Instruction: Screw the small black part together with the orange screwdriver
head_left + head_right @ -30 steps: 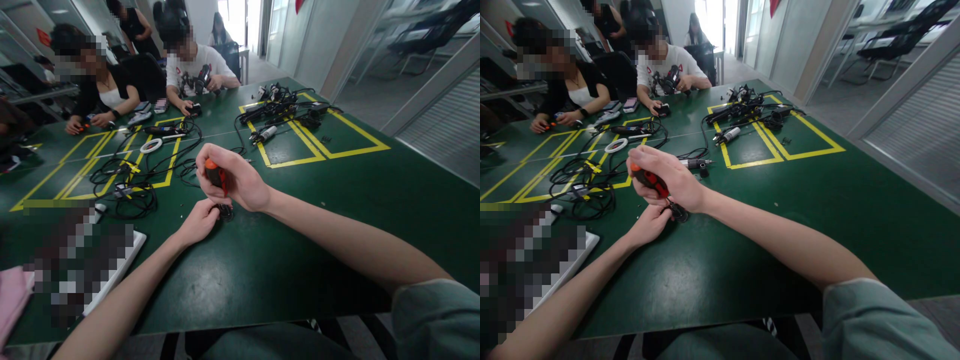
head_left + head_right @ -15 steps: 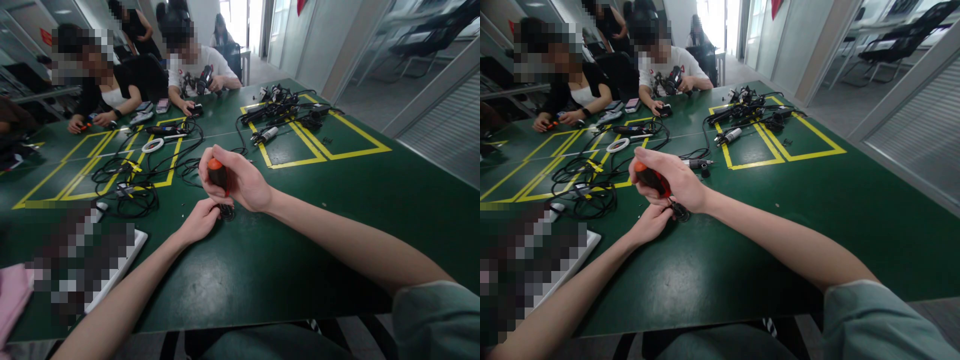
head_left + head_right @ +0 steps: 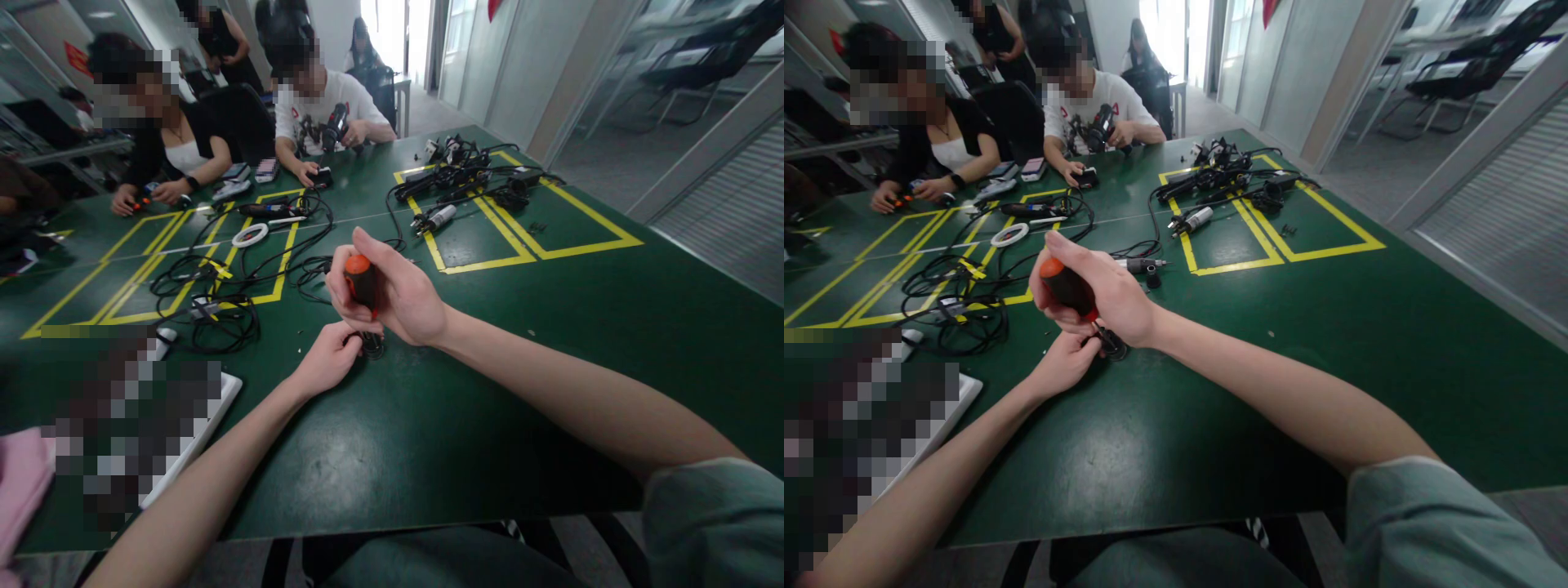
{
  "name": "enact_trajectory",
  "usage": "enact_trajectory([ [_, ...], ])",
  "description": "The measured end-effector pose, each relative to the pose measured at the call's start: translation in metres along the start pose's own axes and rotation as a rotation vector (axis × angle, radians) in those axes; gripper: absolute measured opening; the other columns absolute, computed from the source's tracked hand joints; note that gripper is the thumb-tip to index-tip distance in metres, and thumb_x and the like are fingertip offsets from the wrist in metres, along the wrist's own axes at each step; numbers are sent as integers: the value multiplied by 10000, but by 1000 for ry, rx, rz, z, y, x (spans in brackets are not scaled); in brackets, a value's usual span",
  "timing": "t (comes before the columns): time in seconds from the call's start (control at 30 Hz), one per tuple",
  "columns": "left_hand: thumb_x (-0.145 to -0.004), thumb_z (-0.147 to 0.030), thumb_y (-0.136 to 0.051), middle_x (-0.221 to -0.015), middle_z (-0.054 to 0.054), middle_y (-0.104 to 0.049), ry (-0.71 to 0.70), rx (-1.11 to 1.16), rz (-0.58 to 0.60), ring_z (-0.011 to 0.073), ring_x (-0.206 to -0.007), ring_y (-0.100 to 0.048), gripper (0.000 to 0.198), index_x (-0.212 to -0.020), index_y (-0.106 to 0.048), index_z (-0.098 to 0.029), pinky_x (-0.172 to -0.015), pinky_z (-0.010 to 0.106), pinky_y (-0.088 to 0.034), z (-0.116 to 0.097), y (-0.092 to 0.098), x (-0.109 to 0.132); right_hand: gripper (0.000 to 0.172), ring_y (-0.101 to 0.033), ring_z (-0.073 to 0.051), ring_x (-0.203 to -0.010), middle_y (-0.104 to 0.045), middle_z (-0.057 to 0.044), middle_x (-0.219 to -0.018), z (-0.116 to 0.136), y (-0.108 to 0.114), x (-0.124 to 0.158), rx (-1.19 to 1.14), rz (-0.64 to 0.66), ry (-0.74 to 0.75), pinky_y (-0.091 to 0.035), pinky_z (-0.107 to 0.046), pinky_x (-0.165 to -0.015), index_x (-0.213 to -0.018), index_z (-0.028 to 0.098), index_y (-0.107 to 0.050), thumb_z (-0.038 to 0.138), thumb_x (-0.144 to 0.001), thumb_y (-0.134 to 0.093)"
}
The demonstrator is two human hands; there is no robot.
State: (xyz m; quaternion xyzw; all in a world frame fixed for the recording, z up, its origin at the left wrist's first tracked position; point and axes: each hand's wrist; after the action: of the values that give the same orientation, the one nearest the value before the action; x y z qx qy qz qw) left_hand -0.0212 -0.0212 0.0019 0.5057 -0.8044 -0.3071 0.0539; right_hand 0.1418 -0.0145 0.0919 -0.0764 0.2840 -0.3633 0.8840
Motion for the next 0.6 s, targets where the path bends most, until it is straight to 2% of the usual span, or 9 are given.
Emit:
enact_trajectory([
  [0.3, -865, -111, -488, -699, -4, -684, 39, 40, 5, 140, -666, -634, 247, -771, -711, -161, -689, 229, -544, 3, 0, 0, 624, -319, -77, -404, -397, 64, -534, 0, 0, 0, -27, 1, 0, -298, -190, -385, -736, 203, -557, 653, -1110, -338],
  [0.5, -867, -104, -481, -740, 9, -721, 57, 87, 15, 135, -656, -630, 312, -899, -788, -143, -675, 225, -534, 5, -1, 1, 617, -303, -79, -406, -386, 66, -532, 1, -1, 0, -25, -13, -36, -292, -184, -378, -729, 210, -529, 647, -1114, -325],
  [0.6, -865, -105, -485, -716, 3, -705, 47, 92, 16, 133, -647, -624, 313, -902, -793, -143, -672, 222, -534, 4, -1, 1, 620, -312, -78, -406, -387, 65, -536, 1, -1, 0, -28, -3, -13, -293, -186, -380, -734, 205, -544, 641, -1117, -325],
])
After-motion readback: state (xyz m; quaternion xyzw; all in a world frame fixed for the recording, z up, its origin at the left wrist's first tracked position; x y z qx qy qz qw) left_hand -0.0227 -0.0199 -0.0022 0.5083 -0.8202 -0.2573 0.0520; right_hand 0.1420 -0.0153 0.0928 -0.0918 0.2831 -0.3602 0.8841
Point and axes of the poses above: each hand's wrist, its own x-axis away from the middle knuckle, its own y-axis out of the back of the hand, z = x × y
